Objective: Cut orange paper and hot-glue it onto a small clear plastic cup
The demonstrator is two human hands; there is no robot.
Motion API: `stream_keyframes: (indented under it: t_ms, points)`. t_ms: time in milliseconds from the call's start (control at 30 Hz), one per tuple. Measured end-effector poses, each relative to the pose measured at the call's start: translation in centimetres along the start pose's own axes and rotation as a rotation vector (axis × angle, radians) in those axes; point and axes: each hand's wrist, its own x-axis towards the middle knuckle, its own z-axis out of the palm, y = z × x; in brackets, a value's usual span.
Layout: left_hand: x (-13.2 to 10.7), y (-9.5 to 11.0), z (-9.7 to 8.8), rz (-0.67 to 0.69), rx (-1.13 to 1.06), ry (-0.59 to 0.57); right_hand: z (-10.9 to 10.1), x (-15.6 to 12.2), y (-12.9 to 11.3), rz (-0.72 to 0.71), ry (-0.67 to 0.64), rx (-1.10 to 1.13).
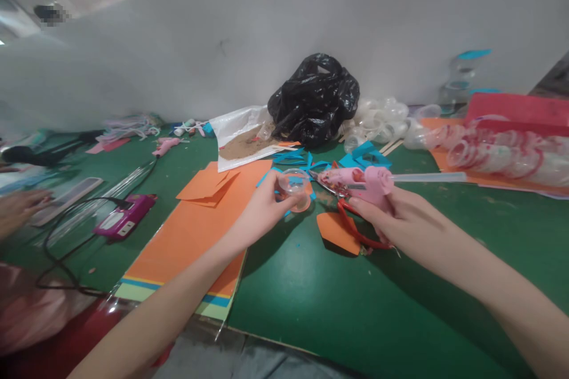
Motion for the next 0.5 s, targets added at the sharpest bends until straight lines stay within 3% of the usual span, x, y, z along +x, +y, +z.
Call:
stream_keyframes:
  t_ms: [100, 233, 500]
  points:
    - [0.1, 0.0, 0.1, -0.024, -0.001, 0.027, -0.3, -0.1, -0.6, 0.032, -0.086, 0.059]
    - [0.3, -0.1, 0.2, -0.037, 0.005, 0.057, -0.6, -0.3, -1.2, 0.127, -0.086, 0.005]
    - [0.4, -0.1, -0.1, -0.022, 0.065, 0.052, 0.0, -0.3, -0.1, 0.065, -0.137, -0.042]
